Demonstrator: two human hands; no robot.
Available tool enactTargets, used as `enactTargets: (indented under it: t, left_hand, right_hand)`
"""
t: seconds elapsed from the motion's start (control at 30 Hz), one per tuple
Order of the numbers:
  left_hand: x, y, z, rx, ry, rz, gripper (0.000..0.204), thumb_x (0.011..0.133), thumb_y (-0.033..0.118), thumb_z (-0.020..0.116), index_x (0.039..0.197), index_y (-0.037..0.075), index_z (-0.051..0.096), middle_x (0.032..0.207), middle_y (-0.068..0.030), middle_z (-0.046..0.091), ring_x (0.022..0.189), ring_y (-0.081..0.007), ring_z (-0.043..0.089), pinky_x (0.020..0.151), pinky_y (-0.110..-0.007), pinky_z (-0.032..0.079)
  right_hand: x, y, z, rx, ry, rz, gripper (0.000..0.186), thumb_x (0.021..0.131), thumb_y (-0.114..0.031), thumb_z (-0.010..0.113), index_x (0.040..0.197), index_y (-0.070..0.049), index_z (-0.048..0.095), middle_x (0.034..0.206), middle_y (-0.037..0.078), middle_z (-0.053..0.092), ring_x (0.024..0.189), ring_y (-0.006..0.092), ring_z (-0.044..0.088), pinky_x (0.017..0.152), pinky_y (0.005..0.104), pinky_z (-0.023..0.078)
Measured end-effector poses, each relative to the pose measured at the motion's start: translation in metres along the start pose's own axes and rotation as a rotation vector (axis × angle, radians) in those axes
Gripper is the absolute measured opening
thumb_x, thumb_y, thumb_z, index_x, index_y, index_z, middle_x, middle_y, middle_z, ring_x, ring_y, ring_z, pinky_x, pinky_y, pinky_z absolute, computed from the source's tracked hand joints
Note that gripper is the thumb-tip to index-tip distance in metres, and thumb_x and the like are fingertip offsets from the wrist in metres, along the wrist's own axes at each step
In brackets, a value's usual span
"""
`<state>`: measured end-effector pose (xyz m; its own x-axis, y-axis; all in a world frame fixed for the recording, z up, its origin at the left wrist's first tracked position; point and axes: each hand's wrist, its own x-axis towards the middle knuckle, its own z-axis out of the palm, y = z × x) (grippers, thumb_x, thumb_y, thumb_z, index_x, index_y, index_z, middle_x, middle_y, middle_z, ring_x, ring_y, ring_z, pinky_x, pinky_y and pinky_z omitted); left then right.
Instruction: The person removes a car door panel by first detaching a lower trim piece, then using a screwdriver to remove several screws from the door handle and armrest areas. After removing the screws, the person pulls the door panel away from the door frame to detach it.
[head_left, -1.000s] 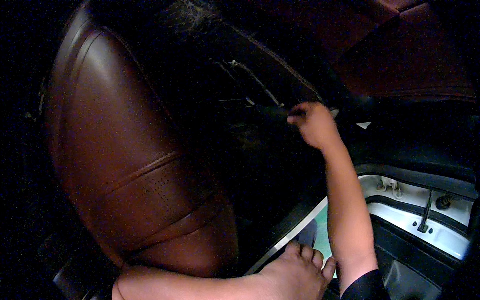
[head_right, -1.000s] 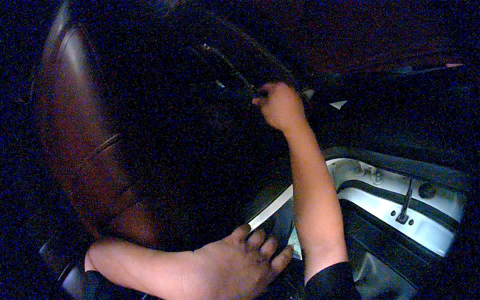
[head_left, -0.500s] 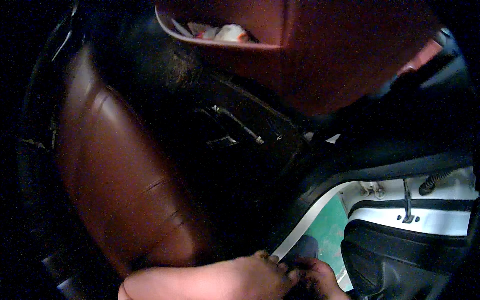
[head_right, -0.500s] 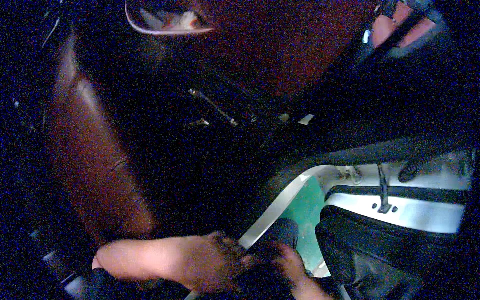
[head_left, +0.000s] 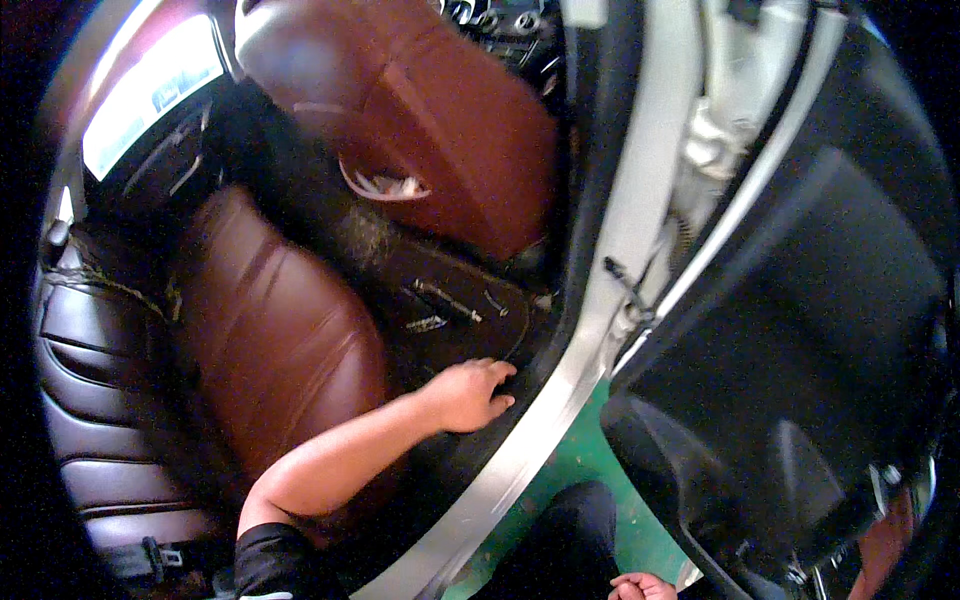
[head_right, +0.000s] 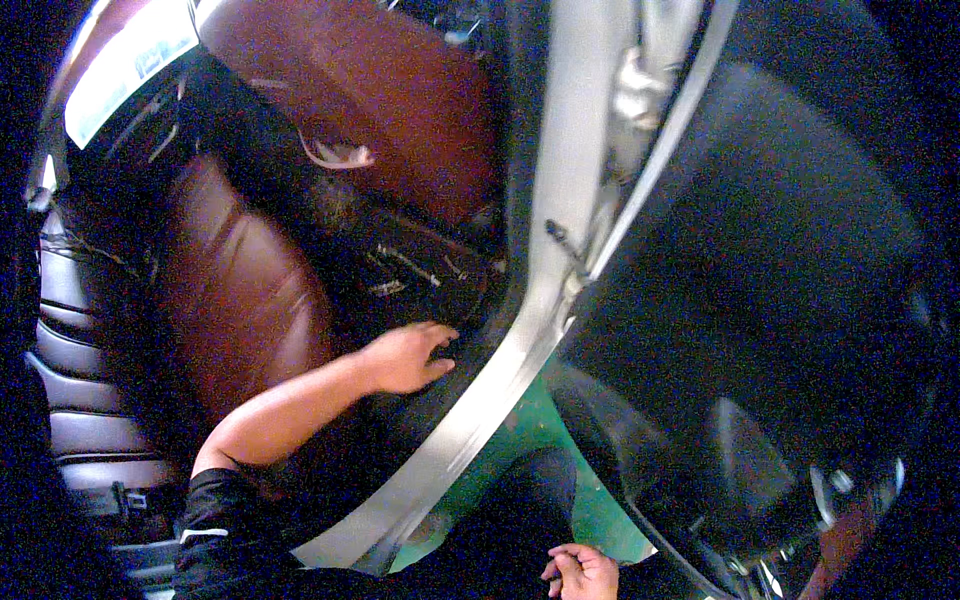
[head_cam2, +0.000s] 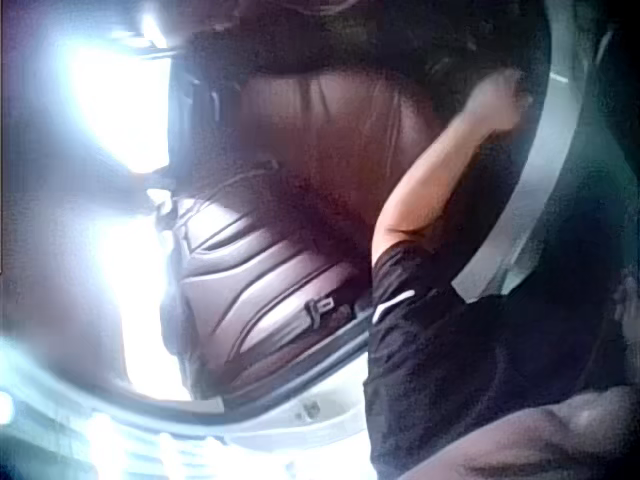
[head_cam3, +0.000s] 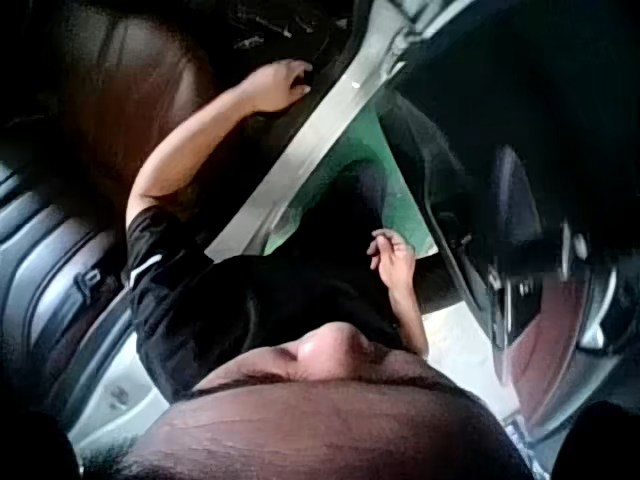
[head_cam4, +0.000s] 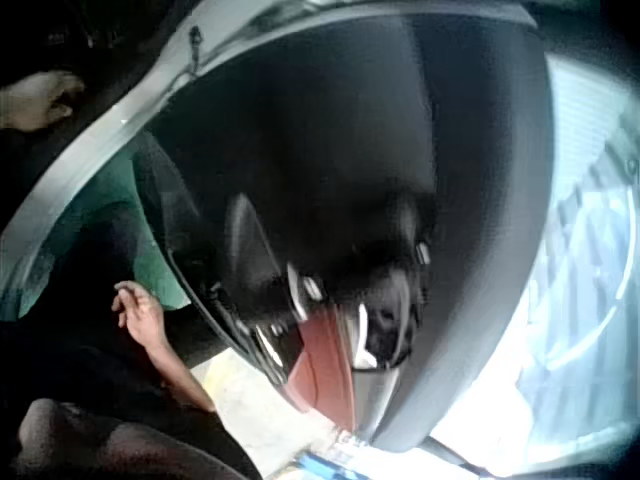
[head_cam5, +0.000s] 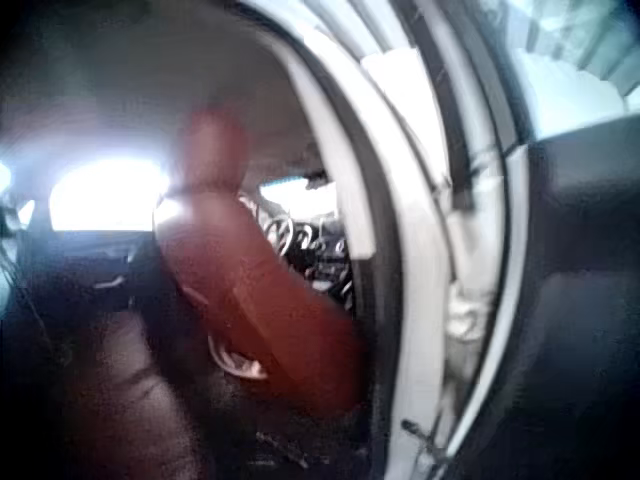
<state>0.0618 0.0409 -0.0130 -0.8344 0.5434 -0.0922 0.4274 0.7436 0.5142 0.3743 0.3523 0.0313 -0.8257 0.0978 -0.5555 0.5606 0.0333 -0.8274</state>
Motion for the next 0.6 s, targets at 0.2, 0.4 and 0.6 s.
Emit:
enactTargets:
  t: [0.2,0.4,0.6]
  left_hand:
    - [-0.107,0.048,0.113,0.277,0.035,-0.236,0.074,0.084,0.034,0.067,0.144,0.002,0.036,0.146,-0.0303,0.034,0.135,-0.0456,0.036,0.110,-0.056,0.032]
    - [-0.210,-0.044,0.199,0.316,0.122,-0.357,0.089,0.078,0.050,0.069,0.144,-0.002,0.040,0.149,-0.0393,0.025,0.138,-0.0534,0.025,0.112,-0.063,0.023]
    - [-0.158,-0.019,0.228,0.356,0.042,-0.268,0.088,0.081,0.045,0.066,0.148,-0.001,0.032,0.153,-0.0344,0.023,0.142,-0.0507,0.022,0.113,-0.066,0.020]
  right_hand:
    - [-0.016,0.035,-0.042,-0.347,0.100,-0.376,0.018,0.100,-0.019,0.053,0.092,-0.005,0.063,0.065,0.005,0.059,0.055,0.0150,0.056,0.052,0.0298,0.043]
    - [-0.050,0.032,-0.033,-0.373,0.068,-0.577,0.014,0.094,-0.019,0.063,0.093,-0.006,0.067,0.081,0.016,0.067,0.075,0.0345,0.067,0.068,0.0401,0.052]
    - [-0.093,-0.003,-0.071,-0.429,0.156,-0.631,0.010,0.087,-0.017,0.070,0.093,-0.008,0.069,0.084,0.014,0.067,0.076,0.0306,0.067,0.066,0.0384,0.052]
